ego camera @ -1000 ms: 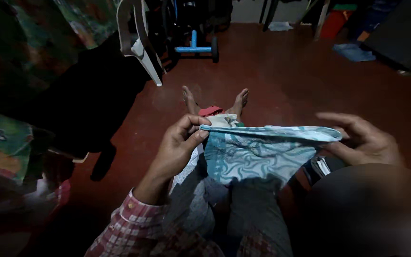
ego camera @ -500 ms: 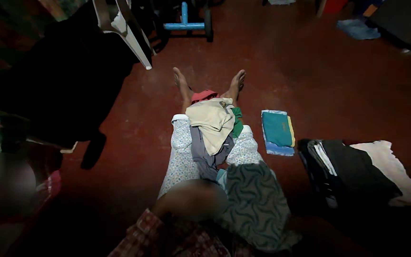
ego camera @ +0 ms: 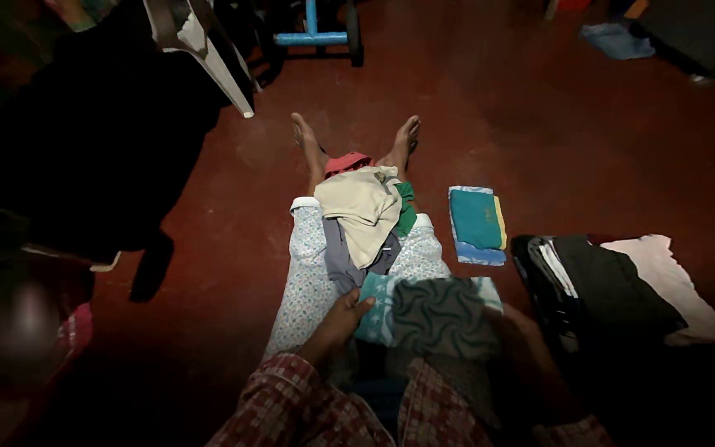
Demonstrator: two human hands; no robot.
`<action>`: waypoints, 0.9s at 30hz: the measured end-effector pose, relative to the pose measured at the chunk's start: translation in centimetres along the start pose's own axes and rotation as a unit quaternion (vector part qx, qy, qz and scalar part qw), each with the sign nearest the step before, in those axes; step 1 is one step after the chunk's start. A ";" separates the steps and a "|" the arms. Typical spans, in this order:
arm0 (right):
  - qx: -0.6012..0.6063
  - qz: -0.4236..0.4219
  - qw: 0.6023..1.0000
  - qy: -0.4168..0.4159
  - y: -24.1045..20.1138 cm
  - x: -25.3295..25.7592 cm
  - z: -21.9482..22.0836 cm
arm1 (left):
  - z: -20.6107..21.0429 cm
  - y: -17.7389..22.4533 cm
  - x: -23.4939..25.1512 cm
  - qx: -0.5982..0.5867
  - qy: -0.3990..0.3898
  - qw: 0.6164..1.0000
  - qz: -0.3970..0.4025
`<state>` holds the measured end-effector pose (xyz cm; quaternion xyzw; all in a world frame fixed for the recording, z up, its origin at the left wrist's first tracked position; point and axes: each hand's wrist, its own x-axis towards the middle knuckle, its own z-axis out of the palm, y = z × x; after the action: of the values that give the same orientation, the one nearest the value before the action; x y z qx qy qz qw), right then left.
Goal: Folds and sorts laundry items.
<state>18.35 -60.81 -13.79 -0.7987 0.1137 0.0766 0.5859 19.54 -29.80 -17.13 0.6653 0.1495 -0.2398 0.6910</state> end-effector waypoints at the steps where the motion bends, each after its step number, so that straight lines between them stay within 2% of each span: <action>1: -0.019 -0.002 1.000 0.014 -0.2 -0.1 0.2 | 0.0 0.2 -0.1 0.013 0.003 1.000 0.006; 4: -0.105 0.024 0.994 0.022 0.8 0.2 0.7 | 0.2 -0.7 0.1 0.078 0.023 0.997 -0.011; 7: -0.099 0.098 0.990 -0.011 2.9 0.9 0.8 | 0.1 -2.0 0.7 0.137 0.028 0.990 -0.029; 11: -0.034 0.162 0.986 -0.026 4.6 0.9 0.1 | 0.0 -2.5 0.7 0.128 0.029 0.991 -0.037; 13: 0.047 0.211 0.976 -0.030 4.6 1.5 0.0 | 0.0 -2.5 0.7 0.123 0.029 0.991 -0.039; 16: 0.166 0.220 0.958 -0.074 3.3 1.6 -0.3 | 0.1 -2.5 0.7 0.126 0.026 0.991 -0.039; 19: 0.234 0.238 0.937 -0.107 2.4 2.1 -0.3 | 0.0 -2.7 0.6 0.126 0.023 0.991 -0.039; 21: 0.256 0.217 0.935 -0.114 1.8 2.2 -0.3 | -0.2 -2.7 0.5 0.129 0.019 0.991 -0.038; 24: 0.274 0.118 0.947 -0.115 0.8 1.9 0.0 | -0.1 -2.7 0.3 0.117 0.012 0.992 -0.039; 27: 0.233 0.037 0.965 -0.112 -2.3 0.7 0.4 | 0.0 -2.2 -0.1 0.128 0.005 0.991 -0.028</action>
<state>19.70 -59.83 -11.97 -0.6219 0.0916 0.1587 0.7614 18.30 -29.74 -18.89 0.7452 0.1399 -0.2731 0.5920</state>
